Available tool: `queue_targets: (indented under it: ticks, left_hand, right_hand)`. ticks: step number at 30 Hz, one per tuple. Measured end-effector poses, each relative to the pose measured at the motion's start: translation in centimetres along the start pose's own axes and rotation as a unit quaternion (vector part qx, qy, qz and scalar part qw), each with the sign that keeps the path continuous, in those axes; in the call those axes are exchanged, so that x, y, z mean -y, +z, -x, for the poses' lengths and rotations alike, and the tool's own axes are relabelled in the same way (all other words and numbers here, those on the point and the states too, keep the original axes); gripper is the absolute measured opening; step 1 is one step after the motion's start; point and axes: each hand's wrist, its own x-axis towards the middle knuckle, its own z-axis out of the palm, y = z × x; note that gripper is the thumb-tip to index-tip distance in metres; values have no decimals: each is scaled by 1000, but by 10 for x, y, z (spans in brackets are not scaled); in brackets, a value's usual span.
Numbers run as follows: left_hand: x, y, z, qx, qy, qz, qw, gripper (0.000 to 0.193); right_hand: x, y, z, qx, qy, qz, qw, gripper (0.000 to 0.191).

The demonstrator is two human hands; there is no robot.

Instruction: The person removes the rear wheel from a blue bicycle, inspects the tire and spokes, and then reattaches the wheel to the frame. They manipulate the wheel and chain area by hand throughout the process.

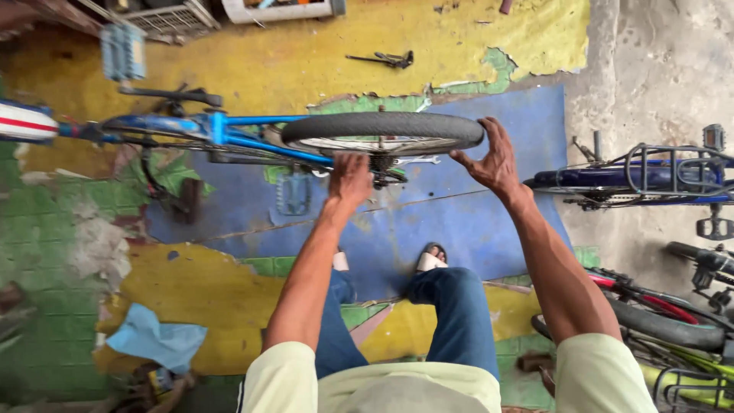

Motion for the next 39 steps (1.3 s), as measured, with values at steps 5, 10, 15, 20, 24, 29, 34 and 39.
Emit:
queue_targets:
  ticks: [5,10,15,20,24,29,34,39]
  left_hand:
    - [16,34,-13,8,-30,34,999,58]
    - [26,60,-3,-78,35,38,996,65]
    - [40,71,2,-37,47,10,998,66]
    - [48,81,12,-116,142,6,983,67]
    - [56,80,16,-130,192,-40,972,66]
    - [58,76,13,-143,212,-58,965,58]
    - [59,70,15,-94,176,-56,978,47]
    - [62,70,3,-68,151,-93,982,42]
  right_hand:
    - [-50,23,-13,5,-53,-87,995,83]
    - [-97,63,-14,-17,-53,-168,984,71]
    - [-138,115,-15,-85,-147,-231,958,67]
    - [-161,147,-22,-169,-174,-244,939,64]
    - [-162,156,-32,-166,-200,-319,911,65]
    - [-156,152,-34,-157,-220,-300,915,67]
    - [-157,152,-35,-119,-203,-374,897,63]
    - [-159,155,-35,-162,-184,-321,915,63]
